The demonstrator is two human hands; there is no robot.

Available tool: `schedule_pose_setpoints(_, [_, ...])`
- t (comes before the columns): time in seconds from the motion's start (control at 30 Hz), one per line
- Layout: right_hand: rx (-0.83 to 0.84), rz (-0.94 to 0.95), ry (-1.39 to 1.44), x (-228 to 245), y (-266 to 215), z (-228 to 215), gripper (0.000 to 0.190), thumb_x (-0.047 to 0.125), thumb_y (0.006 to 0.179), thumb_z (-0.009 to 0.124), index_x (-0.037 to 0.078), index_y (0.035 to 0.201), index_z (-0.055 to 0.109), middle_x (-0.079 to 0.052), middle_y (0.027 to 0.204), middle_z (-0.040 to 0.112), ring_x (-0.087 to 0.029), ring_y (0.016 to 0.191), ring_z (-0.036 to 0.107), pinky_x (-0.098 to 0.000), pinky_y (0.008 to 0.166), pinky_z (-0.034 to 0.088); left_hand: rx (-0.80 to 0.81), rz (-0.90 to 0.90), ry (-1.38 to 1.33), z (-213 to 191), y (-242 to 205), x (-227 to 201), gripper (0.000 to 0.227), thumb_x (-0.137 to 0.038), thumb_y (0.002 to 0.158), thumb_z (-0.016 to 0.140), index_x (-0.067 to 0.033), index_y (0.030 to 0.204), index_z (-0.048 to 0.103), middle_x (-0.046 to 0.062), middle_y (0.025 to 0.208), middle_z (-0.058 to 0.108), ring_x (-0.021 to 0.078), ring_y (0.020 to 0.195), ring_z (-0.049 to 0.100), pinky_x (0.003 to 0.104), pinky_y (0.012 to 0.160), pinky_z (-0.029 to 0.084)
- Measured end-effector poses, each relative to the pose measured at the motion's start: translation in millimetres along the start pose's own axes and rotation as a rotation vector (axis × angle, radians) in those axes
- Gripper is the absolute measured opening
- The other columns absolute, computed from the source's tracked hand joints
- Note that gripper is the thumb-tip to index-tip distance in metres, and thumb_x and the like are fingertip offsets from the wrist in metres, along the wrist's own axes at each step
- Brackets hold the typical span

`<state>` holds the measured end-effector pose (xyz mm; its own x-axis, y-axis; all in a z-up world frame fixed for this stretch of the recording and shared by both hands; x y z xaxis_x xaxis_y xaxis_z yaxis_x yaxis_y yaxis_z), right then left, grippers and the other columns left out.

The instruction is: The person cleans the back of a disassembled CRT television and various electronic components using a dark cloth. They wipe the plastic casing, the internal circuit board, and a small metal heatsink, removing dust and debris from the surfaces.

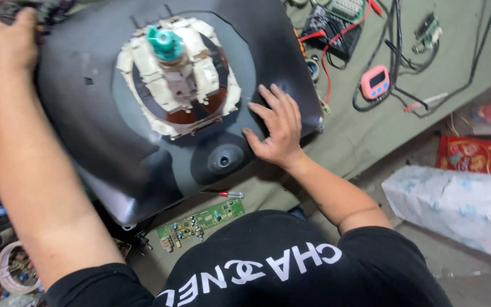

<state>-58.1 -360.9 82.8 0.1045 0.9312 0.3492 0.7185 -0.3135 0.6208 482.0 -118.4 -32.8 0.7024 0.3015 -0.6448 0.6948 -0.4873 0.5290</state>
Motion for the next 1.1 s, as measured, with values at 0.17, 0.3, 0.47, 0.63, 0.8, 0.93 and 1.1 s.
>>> schedule_pose_setpoints(0.17, [0.011,0.012,0.004,-2.3,-1.7,0.0,0.044,0.046,0.098,0.064,0.011,0.123,0.071,-0.016,0.142,0.061,-0.039,0.136,0.056,-0.0537,0.110,0.045,0.251,-0.400,-0.226,47.9,-23.1,109.5,0.029,-0.043,0.114,0.062,-0.0175,0.127,0.067,0.000,0.120,0.071,0.0156,0.108,0.068,0.031,0.094,0.052])
schedule_pose_setpoints(0.3, [0.028,0.020,0.011,-2.6,-0.2,1.7,0.045,0.048,0.098,0.063,0.011,0.123,0.072,-0.016,0.142,0.061,-0.039,0.137,0.056,-0.0536,0.111,0.044,0.298,-0.591,-0.359,51.4,-34.2,116.5,0.051,-0.070,0.102,0.049,-0.0332,0.133,0.067,-0.015,0.129,0.070,0.0010,0.123,0.065,0.024,0.113,0.055])
schedule_pose_setpoints(0.47, [0.019,0.024,0.017,-3.8,-0.7,0.9,0.045,0.048,0.098,0.062,0.011,0.122,0.072,-0.016,0.141,0.062,-0.040,0.135,0.057,-0.0544,0.109,0.045,0.240,-0.130,0.069,23.4,-19.7,79.2,0.054,-0.045,0.131,0.049,0.0039,0.133,0.073,0.021,0.125,0.072,0.0358,0.114,0.066,0.051,0.094,0.048])
schedule_pose_setpoints(0.63, [0.025,0.015,0.010,-1.8,-2.7,1.6,0.042,0.043,0.095,0.068,0.012,0.123,0.071,-0.015,0.143,0.061,-0.039,0.137,0.056,-0.0542,0.111,0.044,0.197,-0.170,0.387,-0.7,-22.0,33.5,0.035,-0.041,0.129,0.072,-0.0119,0.109,0.072,0.007,0.097,0.073,0.0254,0.083,0.066,0.049,0.063,0.047])
schedule_pose_setpoints(0.8, [0.006,-0.001,-0.004,3.0,-1.4,-0.4,0.041,0.042,0.097,0.067,0.012,0.125,0.070,-0.014,0.144,0.060,-0.039,0.137,0.057,-0.0537,0.110,0.045,0.108,0.094,0.402,-4.6,-29.0,-73.0,0.031,-0.022,0.108,0.064,0.0012,0.118,0.084,0.023,0.108,0.080,0.0432,0.094,0.069,0.050,0.076,0.050])
schedule_pose_setpoints(0.93, [-0.018,-0.082,0.051,10.4,3.3,-2.6,0.042,0.042,0.100,0.063,0.008,0.124,0.068,-0.019,0.142,0.061,-0.044,0.133,0.059,-0.0548,0.110,0.045,0.222,-0.186,0.352,-11.6,-74.7,-152.8,0.049,-0.016,0.105,0.060,-0.0007,0.151,0.055,0.037,0.156,0.032,0.0586,0.141,0.026,0.062,0.116,0.020])
schedule_pose_setpoints(1.1, [-0.028,-0.102,0.013,16.3,2.7,-3.4,0.041,0.038,0.101,0.064,0.004,0.124,0.070,-0.022,0.142,0.061,-0.047,0.133,0.058,-0.0550,0.108,0.045,0.245,-0.184,0.374,-17.7,-149.2,-212.1,0.064,-0.037,0.107,0.055,-0.0105,0.163,0.038,0.020,0.169,0.010,0.0516,0.155,0.017,0.068,0.124,0.024])
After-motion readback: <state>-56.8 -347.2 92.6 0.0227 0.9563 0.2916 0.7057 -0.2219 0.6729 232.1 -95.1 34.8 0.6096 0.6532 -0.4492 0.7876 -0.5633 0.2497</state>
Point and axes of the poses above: each hand's wrist, its own y-axis towards the middle knuckle, its own z-axis out of the palm, x = y × z, the point moved 10 cm from there along y, towards the middle knuckle
